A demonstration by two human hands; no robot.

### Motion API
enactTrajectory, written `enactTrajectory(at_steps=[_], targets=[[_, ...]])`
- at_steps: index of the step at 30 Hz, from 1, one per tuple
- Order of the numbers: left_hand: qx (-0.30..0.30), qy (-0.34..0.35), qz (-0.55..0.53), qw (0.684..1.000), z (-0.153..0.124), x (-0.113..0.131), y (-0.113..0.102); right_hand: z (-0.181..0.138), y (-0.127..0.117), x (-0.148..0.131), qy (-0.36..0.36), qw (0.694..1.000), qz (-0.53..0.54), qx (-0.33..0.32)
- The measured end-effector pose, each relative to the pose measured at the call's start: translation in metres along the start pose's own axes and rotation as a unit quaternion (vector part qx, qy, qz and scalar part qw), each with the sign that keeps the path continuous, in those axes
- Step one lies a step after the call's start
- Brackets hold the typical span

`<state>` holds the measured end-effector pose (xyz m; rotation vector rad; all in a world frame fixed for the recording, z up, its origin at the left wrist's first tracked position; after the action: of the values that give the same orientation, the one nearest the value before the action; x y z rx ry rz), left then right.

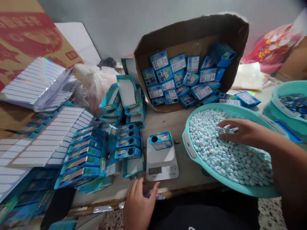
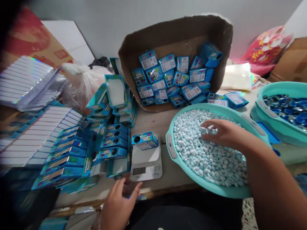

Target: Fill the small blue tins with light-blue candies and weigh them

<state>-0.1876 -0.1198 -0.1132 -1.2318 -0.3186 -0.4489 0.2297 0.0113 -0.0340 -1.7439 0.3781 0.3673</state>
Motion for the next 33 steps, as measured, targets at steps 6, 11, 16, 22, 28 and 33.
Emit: enactTrajectory(at_steps=[6, 11, 16, 22, 28, 33], targets=[[-0.108, -0.181, -0.023, 0.977, -0.003, -0.01, 0.013, -0.001, -0.001, 0.003, -0.004, 1.0, 0.024, 0.001], [-0.156, -0.252, -0.109, 0.949, 0.007, 0.006, 0.025, -0.003, -0.005, -0.002, 0.008, 1.0, 0.019, -0.003], [-0.15, -0.243, -0.121, 0.951, 0.027, 0.023, 0.038, -0.002, -0.003, -0.001, -0.018, 0.999, -0.027, 0.003], [-0.127, -0.176, -0.172, 0.961, 0.062, 0.026, 0.051, 0.001, -0.009, -0.005, -0.017, 0.997, -0.077, -0.008], [-0.13, -0.134, -0.217, 0.958, 0.067, 0.027, 0.06, -0.001, -0.016, -0.021, -0.037, 0.986, -0.162, 0.024], [-0.111, -0.134, -0.259, 0.95, 0.072, 0.024, 0.057, -0.001, -0.019, -0.039, -0.065, 0.978, -0.2, 0.021]])
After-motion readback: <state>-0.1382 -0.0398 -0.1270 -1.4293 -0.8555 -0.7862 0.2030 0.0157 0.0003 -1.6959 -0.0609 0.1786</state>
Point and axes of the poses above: each hand's wrist, its own z-axis towards the middle knuckle, its own y-axis out of the palm, x = y × z, the point moved 3 cm from there along z, towards the middle knuckle, and after that the axes turned 10 degrees about -z, right-handed, at the moved point
